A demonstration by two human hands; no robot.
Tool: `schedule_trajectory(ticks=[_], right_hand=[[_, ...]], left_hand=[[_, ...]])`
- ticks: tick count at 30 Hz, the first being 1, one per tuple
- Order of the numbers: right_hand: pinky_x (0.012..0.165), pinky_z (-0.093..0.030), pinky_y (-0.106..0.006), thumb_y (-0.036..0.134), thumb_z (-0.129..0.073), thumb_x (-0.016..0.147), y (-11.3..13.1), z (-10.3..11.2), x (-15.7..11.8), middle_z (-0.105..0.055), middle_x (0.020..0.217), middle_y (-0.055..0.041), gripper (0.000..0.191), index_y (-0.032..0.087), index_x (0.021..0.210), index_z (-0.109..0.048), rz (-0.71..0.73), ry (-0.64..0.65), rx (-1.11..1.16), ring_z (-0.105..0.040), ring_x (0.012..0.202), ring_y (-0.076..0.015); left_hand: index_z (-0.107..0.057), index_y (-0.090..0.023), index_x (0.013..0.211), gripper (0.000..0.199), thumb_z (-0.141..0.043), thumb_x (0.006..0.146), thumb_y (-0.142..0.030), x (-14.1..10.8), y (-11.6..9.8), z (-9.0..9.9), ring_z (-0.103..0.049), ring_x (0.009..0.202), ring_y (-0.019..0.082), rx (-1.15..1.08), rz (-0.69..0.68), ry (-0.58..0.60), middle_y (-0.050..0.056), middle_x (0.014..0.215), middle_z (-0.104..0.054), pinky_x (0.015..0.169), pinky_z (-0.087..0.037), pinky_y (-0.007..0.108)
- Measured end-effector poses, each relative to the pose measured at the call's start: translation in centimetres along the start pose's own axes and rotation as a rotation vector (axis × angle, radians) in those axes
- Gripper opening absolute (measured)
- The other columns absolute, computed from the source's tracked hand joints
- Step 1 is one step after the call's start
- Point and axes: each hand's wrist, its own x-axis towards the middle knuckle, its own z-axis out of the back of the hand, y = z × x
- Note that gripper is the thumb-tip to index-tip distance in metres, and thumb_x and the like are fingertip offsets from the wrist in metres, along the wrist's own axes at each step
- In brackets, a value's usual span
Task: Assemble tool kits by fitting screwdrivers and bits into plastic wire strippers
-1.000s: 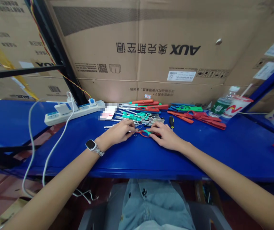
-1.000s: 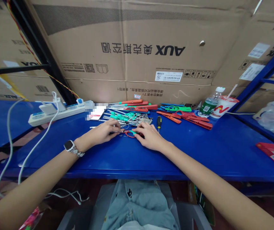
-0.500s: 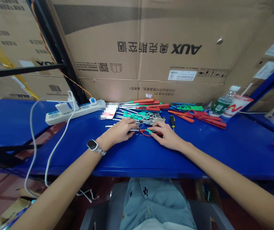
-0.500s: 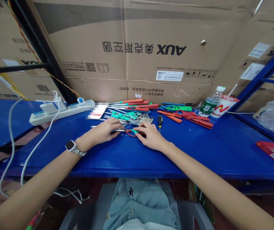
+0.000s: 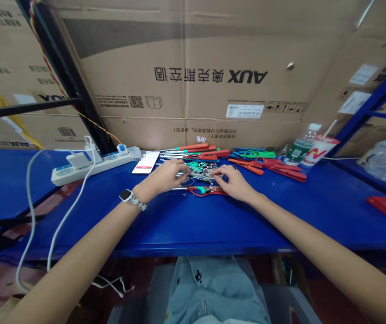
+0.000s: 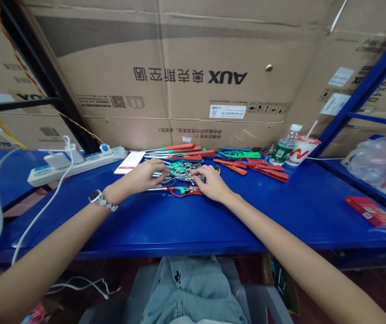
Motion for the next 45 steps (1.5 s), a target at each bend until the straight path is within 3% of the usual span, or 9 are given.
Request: schedule_trajectory(ticks=[6, 11, 15, 20, 25, 29, 34, 39, 45], right_hand=[[0.091, -0.047, -0.043, 0.017, -0.060, 0.093, 0.0, -1.0, 3.6, -0.073, 0.103, -0.0088, 0.015, 0.020, 0.098, -0.074, -0.020, 0.034, -0.092, -0.061, 0.101, -0.0264], [0.096, -0.045, -0.044, 0.014, -0.060, 0.092, -0.1, -1.9, 7.2, -0.073, 0.111, -0.0085, 0.018, 0.020, 0.100, -0.073, 0.004, 0.069, -0.136, -0.060, 0.110, -0.0268], [0.097, -0.045, -0.049, 0.017, -0.058, 0.093, -0.8, -1.9, 8.0, -0.072, 0.117, -0.0098, 0.022, 0.022, 0.107, -0.074, -0.055, 0.082, -0.222, -0.058, 0.115, -0.0307], [0.098, -0.044, -0.050, 0.019, -0.055, 0.094, -1.6, -1.2, 8.5, -0.068, 0.126, -0.0120, 0.029, 0.021, 0.117, -0.072, -0.076, 0.060, -0.341, -0.055, 0.119, -0.0328], [0.098, -0.041, -0.050, 0.019, -0.064, 0.087, -2.4, -1.4, 10.5, -0.069, 0.126, -0.0116, 0.027, 0.021, 0.113, -0.072, -0.083, 0.169, -0.435, -0.055, 0.122, -0.0344], [0.099, -0.039, -0.050, 0.018, -0.061, 0.090, -2.7, -1.7, 11.4, -0.074, 0.114, -0.0101, 0.020, 0.020, 0.106, -0.073, -0.067, 0.164, -0.428, -0.059, 0.116, -0.0323], [0.099, -0.041, -0.049, 0.018, -0.059, 0.092, -1.8, 0.1, 9.5, -0.075, 0.110, -0.0089, 0.025, 0.019, 0.114, -0.070, 0.037, 0.024, -0.295, -0.065, 0.106, -0.0287], [0.100, -0.045, -0.048, 0.022, -0.058, 0.094, 0.7, 2.1, 4.2, -0.067, 0.130, -0.0109, 0.037, 0.023, 0.131, -0.060, 0.221, -0.052, -0.129, -0.062, 0.119, -0.0294], [0.100, -0.049, -0.044, 0.034, -0.066, 0.095, 1.6, 2.1, 0.2, -0.069, 0.124, -0.0079, 0.028, 0.026, 0.122, -0.066, 0.208, 0.061, -0.039, -0.064, 0.114, -0.0261]], left_hand=[[-0.072, -0.017, 0.094, 0.024, -0.051, 0.086, -0.009, 3.1, 2.2, -1.2, -0.068, 0.091, 0.022, -0.035, 0.150, -0.039, 0.009, 0.100, -0.075, 0.083, -0.053, 0.036], [-0.073, -0.018, 0.098, 0.020, -0.053, 0.095, -0.020, 1.9, 3.4, -2.3, -0.068, 0.098, 0.024, -0.127, 0.180, -0.159, 0.009, 0.102, -0.075, 0.092, -0.053, 0.039], [-0.073, -0.020, 0.102, 0.018, -0.056, 0.098, -0.024, 0.3, 3.5, -2.6, -0.066, 0.102, 0.024, -0.129, 0.170, -0.161, 0.008, 0.103, -0.073, 0.095, -0.051, 0.041], [-0.071, -0.017, 0.110, 0.020, -0.055, 0.099, -0.020, 1.7, 2.7, -2.4, -0.062, 0.110, 0.027, 0.018, 0.138, -0.142, 0.011, 0.111, -0.068, 0.098, -0.050, 0.043], [-0.067, -0.015, 0.124, 0.033, -0.064, 0.091, -0.015, 6.4, 2.8, -2.0, -0.060, 0.116, 0.034, 0.341, 0.186, 0.034, 0.017, 0.122, -0.068, 0.096, -0.049, 0.045], [-0.070, -0.016, 0.120, 0.031, -0.064, 0.090, -0.012, 8.8, 3.0, -1.9, -0.068, 0.107, 0.031, 0.383, 0.232, 0.166, 0.015, 0.108, -0.075, 0.095, -0.048, 0.042], [-0.070, -0.019, 0.125, 0.030, -0.056, 0.098, -0.020, 6.7, 1.9, 0.0, -0.072, 0.095, 0.028, 0.252, 0.179, 0.023, 0.013, 0.106, -0.077, 0.084, -0.051, 0.038], [-0.074, -0.022, 0.114, 0.023, -0.062, 0.097, -0.033, 2.9, -1.1, 1.0, -0.073, 0.091, 0.022, -0.211, 0.104, -0.190, 0.007, 0.105, -0.079, 0.082, -0.054, 0.034], [-0.074, -0.020, 0.103, 0.021, -0.064, 0.095, -0.036, 0.9, -3.4, -0.4, -0.074, 0.087, 0.019, -0.606, 0.195, -0.086, 0.005, 0.094, -0.080, 0.083, -0.058, 0.033]])
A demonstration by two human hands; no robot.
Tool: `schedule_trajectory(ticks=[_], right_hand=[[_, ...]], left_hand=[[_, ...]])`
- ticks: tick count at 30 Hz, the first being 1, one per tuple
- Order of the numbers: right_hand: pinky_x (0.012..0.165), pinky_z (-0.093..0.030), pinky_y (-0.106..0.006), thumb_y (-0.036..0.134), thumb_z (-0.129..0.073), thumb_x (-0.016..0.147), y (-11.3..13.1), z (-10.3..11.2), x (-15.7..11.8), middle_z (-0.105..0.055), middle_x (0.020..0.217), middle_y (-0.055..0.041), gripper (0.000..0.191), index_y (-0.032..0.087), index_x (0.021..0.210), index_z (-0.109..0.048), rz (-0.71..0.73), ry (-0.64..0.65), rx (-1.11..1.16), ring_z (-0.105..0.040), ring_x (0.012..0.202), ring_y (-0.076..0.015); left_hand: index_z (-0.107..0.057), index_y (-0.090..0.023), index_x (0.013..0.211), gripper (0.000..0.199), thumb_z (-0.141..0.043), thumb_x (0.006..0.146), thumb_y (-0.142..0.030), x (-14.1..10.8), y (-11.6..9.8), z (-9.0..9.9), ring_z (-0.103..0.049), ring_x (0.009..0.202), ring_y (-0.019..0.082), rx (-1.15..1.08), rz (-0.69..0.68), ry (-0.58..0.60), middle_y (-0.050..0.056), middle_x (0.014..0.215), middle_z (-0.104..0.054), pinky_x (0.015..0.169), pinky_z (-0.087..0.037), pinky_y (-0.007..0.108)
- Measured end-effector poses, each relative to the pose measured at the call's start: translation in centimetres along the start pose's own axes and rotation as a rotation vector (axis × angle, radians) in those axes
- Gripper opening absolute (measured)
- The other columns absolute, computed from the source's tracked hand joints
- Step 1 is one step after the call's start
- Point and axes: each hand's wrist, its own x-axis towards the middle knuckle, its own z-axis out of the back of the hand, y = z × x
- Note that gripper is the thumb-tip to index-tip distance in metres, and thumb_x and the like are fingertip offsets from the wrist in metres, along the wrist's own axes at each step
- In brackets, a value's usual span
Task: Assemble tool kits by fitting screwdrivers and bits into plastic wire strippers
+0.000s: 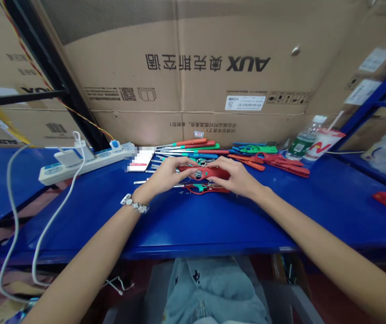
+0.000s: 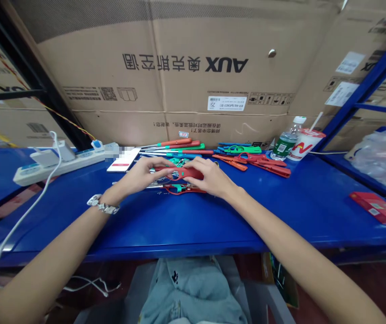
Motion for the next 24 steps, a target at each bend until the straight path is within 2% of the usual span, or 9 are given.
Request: schedule_trajectory(ticks=[6, 9, 12, 17, 20, 24], right_hand=[[0.102, -0.048, -0.045, 0.032, -0.073, 0.092, 0.1, -0.1, -0.4, -0.070, 0.126, -0.0078, 0.035, 0.027, 0.126, -0.068, -0.020, 0.050, -0.050, -0.063, 0.117, -0.0269], [0.100, -0.048, -0.044, 0.030, -0.073, 0.092, 0.2, 0.0, -0.7, -0.073, 0.120, -0.0067, 0.030, 0.026, 0.122, -0.071, 0.004, 0.086, -0.007, -0.065, 0.112, -0.0251], [0.097, -0.049, -0.043, 0.032, -0.072, 0.094, 0.0, -0.2, -1.0, -0.072, 0.115, -0.0073, 0.024, 0.025, 0.116, -0.073, 0.033, 0.160, 0.038, -0.065, 0.109, -0.0249], [0.098, -0.049, -0.047, 0.033, -0.073, 0.092, -0.4, -0.7, -1.0, -0.070, 0.114, -0.0093, 0.023, 0.024, 0.113, -0.076, 0.009, 0.198, 0.044, -0.063, 0.108, -0.0266], [0.098, -0.049, -0.049, 0.033, -0.075, 0.091, -0.6, -0.8, -0.8, -0.069, 0.114, -0.0094, 0.023, 0.025, 0.112, -0.077, -0.022, 0.223, 0.026, -0.063, 0.109, -0.0277], [0.092, -0.052, -0.044, 0.034, -0.073, 0.092, -1.0, -0.7, -0.7, -0.068, 0.108, -0.0095, 0.025, 0.024, 0.115, -0.077, -0.043, 0.246, 0.048, -0.063, 0.101, -0.0255]], left_hand=[[-0.072, -0.019, 0.101, 0.023, -0.063, 0.094, -0.039, -0.1, 0.2, -0.1, -0.075, 0.079, 0.019, -0.100, 0.094, 0.054, 0.006, 0.081, -0.078, 0.075, -0.059, 0.033], [-0.073, -0.019, 0.099, 0.025, -0.064, 0.093, -0.042, -0.4, 0.1, 0.3, -0.073, 0.083, 0.019, 0.042, 0.038, 0.044, 0.006, 0.089, -0.079, 0.076, -0.056, 0.032], [-0.074, -0.019, 0.098, 0.030, -0.062, 0.093, -0.046, -0.6, 0.2, 0.9, -0.070, 0.092, 0.021, 0.176, -0.036, -0.034, 0.007, 0.099, -0.077, 0.081, -0.053, 0.033], [-0.074, -0.019, 0.091, 0.040, -0.049, 0.099, -0.050, -0.9, 0.9, 1.5, -0.067, 0.082, 0.018, 0.227, 0.009, -0.015, 0.005, 0.090, -0.077, 0.072, -0.049, 0.030], [-0.074, -0.020, 0.088, 0.038, -0.052, 0.098, -0.049, -0.9, 1.2, 1.4, -0.067, 0.079, 0.018, 0.236, 0.003, -0.001, 0.004, 0.086, -0.076, 0.070, -0.048, 0.030], [-0.073, -0.020, 0.086, 0.033, -0.058, 0.095, -0.048, -1.0, 1.3, 1.2, -0.067, 0.077, 0.018, 0.211, -0.010, 0.036, 0.004, 0.085, -0.076, 0.070, -0.048, 0.030]])
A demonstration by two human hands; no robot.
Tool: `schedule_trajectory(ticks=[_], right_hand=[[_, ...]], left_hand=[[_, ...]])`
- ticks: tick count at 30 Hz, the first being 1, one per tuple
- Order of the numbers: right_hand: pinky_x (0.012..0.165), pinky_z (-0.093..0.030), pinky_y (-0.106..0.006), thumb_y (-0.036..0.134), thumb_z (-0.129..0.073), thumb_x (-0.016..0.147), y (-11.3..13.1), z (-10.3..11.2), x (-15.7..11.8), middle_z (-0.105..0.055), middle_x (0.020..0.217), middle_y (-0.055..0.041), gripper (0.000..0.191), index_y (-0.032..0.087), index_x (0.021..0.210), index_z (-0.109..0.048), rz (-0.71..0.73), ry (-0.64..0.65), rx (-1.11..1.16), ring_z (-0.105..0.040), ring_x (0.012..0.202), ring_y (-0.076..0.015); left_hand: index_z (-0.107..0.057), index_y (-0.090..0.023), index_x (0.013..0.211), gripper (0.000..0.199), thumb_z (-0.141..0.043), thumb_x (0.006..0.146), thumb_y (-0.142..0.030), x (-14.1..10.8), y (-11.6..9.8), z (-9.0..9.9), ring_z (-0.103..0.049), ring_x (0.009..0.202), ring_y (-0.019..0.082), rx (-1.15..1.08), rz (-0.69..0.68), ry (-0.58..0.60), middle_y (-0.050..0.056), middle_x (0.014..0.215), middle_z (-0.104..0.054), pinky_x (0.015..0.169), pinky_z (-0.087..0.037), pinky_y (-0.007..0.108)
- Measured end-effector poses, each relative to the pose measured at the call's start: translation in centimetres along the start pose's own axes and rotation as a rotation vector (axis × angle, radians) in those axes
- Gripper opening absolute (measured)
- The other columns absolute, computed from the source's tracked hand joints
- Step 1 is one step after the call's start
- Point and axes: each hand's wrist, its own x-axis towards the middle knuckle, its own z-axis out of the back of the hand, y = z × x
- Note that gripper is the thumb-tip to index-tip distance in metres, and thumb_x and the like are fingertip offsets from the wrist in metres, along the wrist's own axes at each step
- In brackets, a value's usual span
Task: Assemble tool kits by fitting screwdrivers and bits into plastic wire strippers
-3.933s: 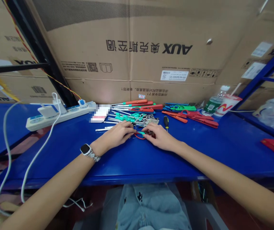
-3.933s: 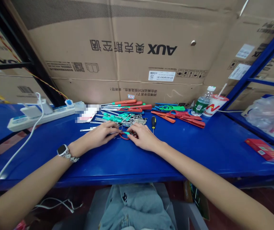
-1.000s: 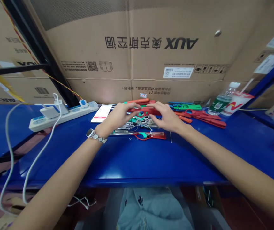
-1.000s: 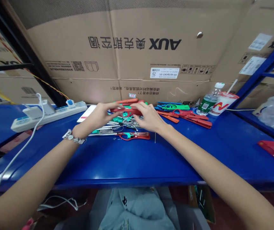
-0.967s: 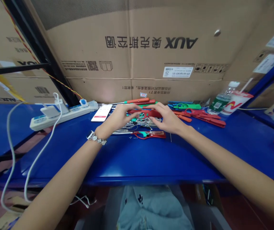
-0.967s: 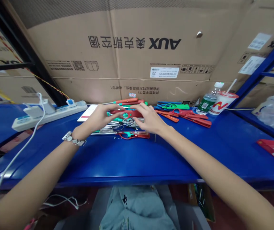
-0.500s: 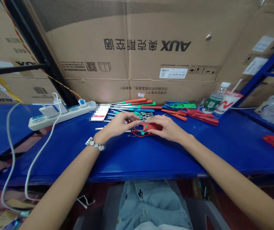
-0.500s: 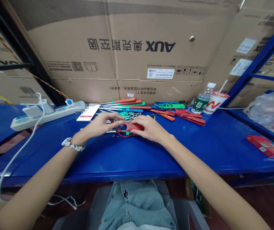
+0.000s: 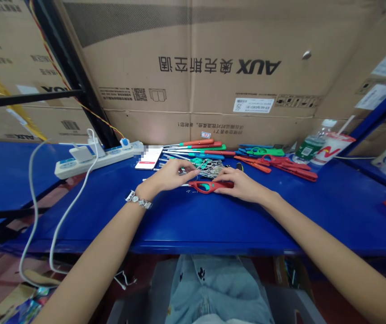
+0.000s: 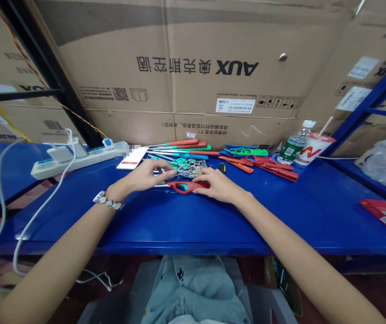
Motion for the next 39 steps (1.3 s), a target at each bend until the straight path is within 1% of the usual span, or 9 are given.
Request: schedule_trajectory(ticks=[6, 10, 12, 14, 17, 21, 29, 35, 39], right_hand=[[0.091, -0.052, -0.043, 0.036, -0.075, 0.091, -0.4, 0.5, 0.5, -0.069, 0.106, -0.0078, 0.028, 0.027, 0.117, -0.077, -0.023, 0.045, 0.006, -0.064, 0.100, -0.0249], [0.088, -0.053, -0.040, 0.036, -0.076, 0.089, -0.7, 0.8, 1.0, -0.069, 0.106, -0.0072, 0.030, 0.027, 0.117, -0.077, -0.012, 0.087, 0.050, -0.066, 0.096, -0.0238], [0.086, -0.053, -0.039, 0.036, -0.076, 0.089, -0.8, 0.9, 1.1, -0.069, 0.105, -0.0073, 0.031, 0.026, 0.118, -0.077, -0.010, 0.103, 0.065, -0.066, 0.094, -0.0233], [0.085, -0.053, -0.038, 0.036, -0.076, 0.089, -0.9, 0.9, 1.2, -0.069, 0.104, -0.0069, 0.031, 0.025, 0.118, -0.077, -0.016, 0.107, 0.082, -0.066, 0.093, -0.0229], [0.085, -0.053, -0.038, 0.036, -0.077, 0.088, -0.8, 0.8, 1.2, -0.070, 0.101, -0.0055, 0.031, 0.026, 0.117, -0.078, -0.035, 0.099, 0.095, -0.066, 0.092, -0.0222], [0.083, -0.053, -0.037, 0.033, -0.080, 0.085, -0.6, 0.8, 1.2, -0.072, 0.102, -0.0059, 0.031, 0.024, 0.114, -0.078, -0.071, 0.072, 0.076, -0.067, 0.090, -0.0220], [0.081, -0.053, -0.036, 0.029, -0.078, 0.087, -0.4, 1.1, 0.5, -0.072, 0.098, -0.0055, 0.020, 0.021, 0.105, -0.078, -0.080, 0.047, 0.066, -0.067, 0.086, -0.0205], [0.082, -0.053, -0.036, 0.029, -0.078, 0.087, -0.7, 0.7, 0.4, -0.070, 0.097, -0.0053, 0.020, 0.021, 0.106, -0.078, -0.053, 0.017, 0.106, -0.066, 0.087, -0.0202], [0.082, -0.052, -0.035, 0.029, -0.079, 0.086, -0.5, 0.7, 0.3, -0.070, 0.099, -0.0060, 0.020, 0.020, 0.104, -0.078, -0.061, 0.007, 0.098, -0.066, 0.089, -0.0208]], left_hand=[[-0.073, -0.021, 0.081, 0.039, -0.051, 0.099, -0.049, 0.0, -0.2, -0.1, -0.064, 0.071, 0.017, -0.004, 0.006, 0.071, 0.004, 0.079, -0.075, 0.066, -0.047, 0.031], [-0.075, -0.022, 0.094, 0.031, -0.071, 0.086, -0.051, -0.2, -0.3, -0.5, -0.070, 0.085, 0.020, -0.041, 0.038, 0.124, 0.006, 0.094, -0.078, 0.075, -0.052, 0.032], [-0.075, -0.021, 0.099, 0.040, -0.080, 0.077, -0.055, -0.2, -0.5, -0.9, -0.071, 0.089, 0.023, 0.014, 0.023, 0.143, 0.007, 0.099, -0.077, 0.079, -0.054, 0.035], [-0.075, -0.021, 0.104, 0.048, -0.082, 0.074, -0.058, -0.2, -0.8, -1.6, -0.069, 0.089, 0.025, 0.119, -0.028, 0.159, 0.008, 0.101, -0.075, 0.078, -0.053, 0.037], [-0.074, -0.019, 0.103, 0.043, -0.075, 0.083, -0.058, -0.1, -1.0, -2.7, -0.067, 0.086, 0.025, 0.228, -0.081, 0.159, 0.010, 0.099, -0.071, 0.076, -0.052, 0.038], [-0.073, -0.018, 0.101, 0.033, -0.066, 0.093, -0.049, 0.1, -0.7, -3.4, -0.065, 0.085, 0.025, 0.222, -0.106, 0.150, 0.010, 0.098, -0.068, 0.076, -0.052, 0.039], [-0.072, -0.017, 0.104, 0.037, -0.069, 0.091, -0.052, 0.2, -0.5, -3.5, -0.064, 0.089, 0.026, 0.268, -0.088, 0.175, 0.010, 0.100, -0.066, 0.076, -0.052, 0.038], [-0.068, -0.018, 0.109, 0.027, -0.067, 0.090, -0.037, 0.5, -0.7, -4.2, -0.064, 0.096, 0.027, 0.266, -0.110, 0.140, 0.010, 0.103, -0.067, 0.080, -0.052, 0.039], [-0.068, -0.017, 0.109, 0.029, -0.067, 0.088, -0.037, 0.5, -0.3, -4.2, -0.064, 0.098, 0.028, 0.254, -0.101, 0.156, 0.011, 0.106, -0.066, 0.085, -0.053, 0.041]])
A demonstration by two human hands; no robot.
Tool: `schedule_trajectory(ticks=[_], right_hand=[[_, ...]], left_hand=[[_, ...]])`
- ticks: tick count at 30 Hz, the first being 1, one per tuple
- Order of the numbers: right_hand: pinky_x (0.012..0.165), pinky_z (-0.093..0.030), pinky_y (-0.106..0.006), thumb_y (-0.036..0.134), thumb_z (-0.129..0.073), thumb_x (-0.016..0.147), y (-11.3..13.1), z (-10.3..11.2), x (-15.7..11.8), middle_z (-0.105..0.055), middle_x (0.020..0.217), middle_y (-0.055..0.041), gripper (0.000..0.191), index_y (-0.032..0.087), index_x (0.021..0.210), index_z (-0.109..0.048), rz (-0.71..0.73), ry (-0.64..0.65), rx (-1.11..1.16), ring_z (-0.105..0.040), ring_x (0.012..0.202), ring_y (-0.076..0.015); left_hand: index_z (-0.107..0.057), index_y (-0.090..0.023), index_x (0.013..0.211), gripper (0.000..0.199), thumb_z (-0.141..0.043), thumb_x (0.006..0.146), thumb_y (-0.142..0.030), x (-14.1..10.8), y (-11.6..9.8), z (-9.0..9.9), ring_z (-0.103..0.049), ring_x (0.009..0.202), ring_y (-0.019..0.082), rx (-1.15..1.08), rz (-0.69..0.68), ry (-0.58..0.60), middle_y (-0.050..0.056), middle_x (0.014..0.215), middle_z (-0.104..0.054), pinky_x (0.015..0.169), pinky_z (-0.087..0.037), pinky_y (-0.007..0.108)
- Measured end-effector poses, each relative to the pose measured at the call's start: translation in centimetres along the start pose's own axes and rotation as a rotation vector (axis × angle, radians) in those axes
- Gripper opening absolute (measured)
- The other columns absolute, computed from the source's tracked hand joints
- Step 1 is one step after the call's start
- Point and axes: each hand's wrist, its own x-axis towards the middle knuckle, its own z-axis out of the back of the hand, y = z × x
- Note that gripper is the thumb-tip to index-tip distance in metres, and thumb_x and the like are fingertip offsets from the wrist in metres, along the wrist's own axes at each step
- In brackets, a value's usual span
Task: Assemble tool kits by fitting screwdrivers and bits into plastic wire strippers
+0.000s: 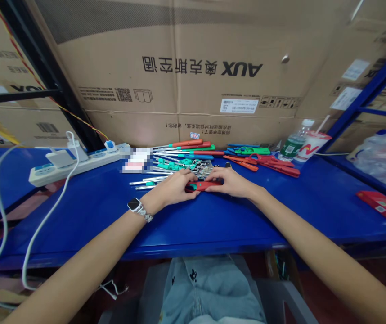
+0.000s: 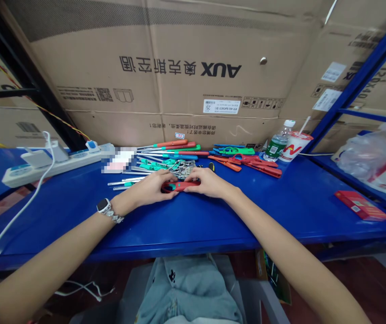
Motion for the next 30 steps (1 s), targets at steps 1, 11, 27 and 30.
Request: schedule_trajectory(ticks=[1, 11, 27, 30], right_hand=[[0.082, -0.051, -0.035, 0.029, -0.079, 0.086, 0.1, 0.0, 0.0, -0.070, 0.099, -0.0059, 0.019, 0.020, 0.103, -0.078, -0.006, 0.002, 0.000, -0.066, 0.088, -0.0205], [0.075, -0.046, -0.031, 0.031, -0.080, 0.084, 0.2, -0.2, 0.1, -0.069, 0.092, -0.0052, 0.018, 0.018, 0.097, -0.077, -0.094, 0.031, -0.001, -0.062, 0.082, -0.0188], [0.074, -0.038, -0.035, 0.027, -0.072, 0.075, 4.9, -0.6, 2.4, -0.070, 0.106, -0.0116, 0.029, 0.018, 0.102, -0.068, -0.115, 0.195, -0.452, -0.063, 0.089, -0.0270], [0.079, -0.040, -0.037, 0.030, -0.068, 0.081, 4.4, -1.8, 2.4, -0.071, 0.106, -0.0121, 0.024, 0.017, 0.101, -0.066, -0.087, 0.148, -0.472, -0.063, 0.093, -0.0280]], left_hand=[[-0.068, -0.017, 0.108, 0.028, -0.066, 0.088, -0.037, 0.0, 0.1, 0.0, -0.063, 0.098, 0.028, -0.008, 0.000, 0.003, 0.011, 0.107, -0.066, 0.085, -0.053, 0.041], [-0.073, -0.016, 0.114, 0.036, -0.060, 0.096, -0.045, -0.3, 0.2, 0.2, -0.062, 0.093, 0.026, -0.060, -0.012, 0.024, 0.011, 0.105, -0.061, 0.083, -0.052, 0.039], [-0.050, -0.018, 0.127, 0.059, -0.081, 0.082, -0.039, -1.0, -0.2, -0.1, -0.067, 0.091, 0.028, -0.141, 0.065, -0.107, 0.007, 0.095, -0.071, 0.075, -0.046, 0.035], [-0.051, -0.016, 0.128, 0.054, -0.077, 0.087, -0.039, -1.1, -0.3, 0.0, -0.066, 0.097, 0.031, -0.003, 0.048, -0.110, 0.008, 0.096, -0.071, 0.082, -0.047, 0.040]])
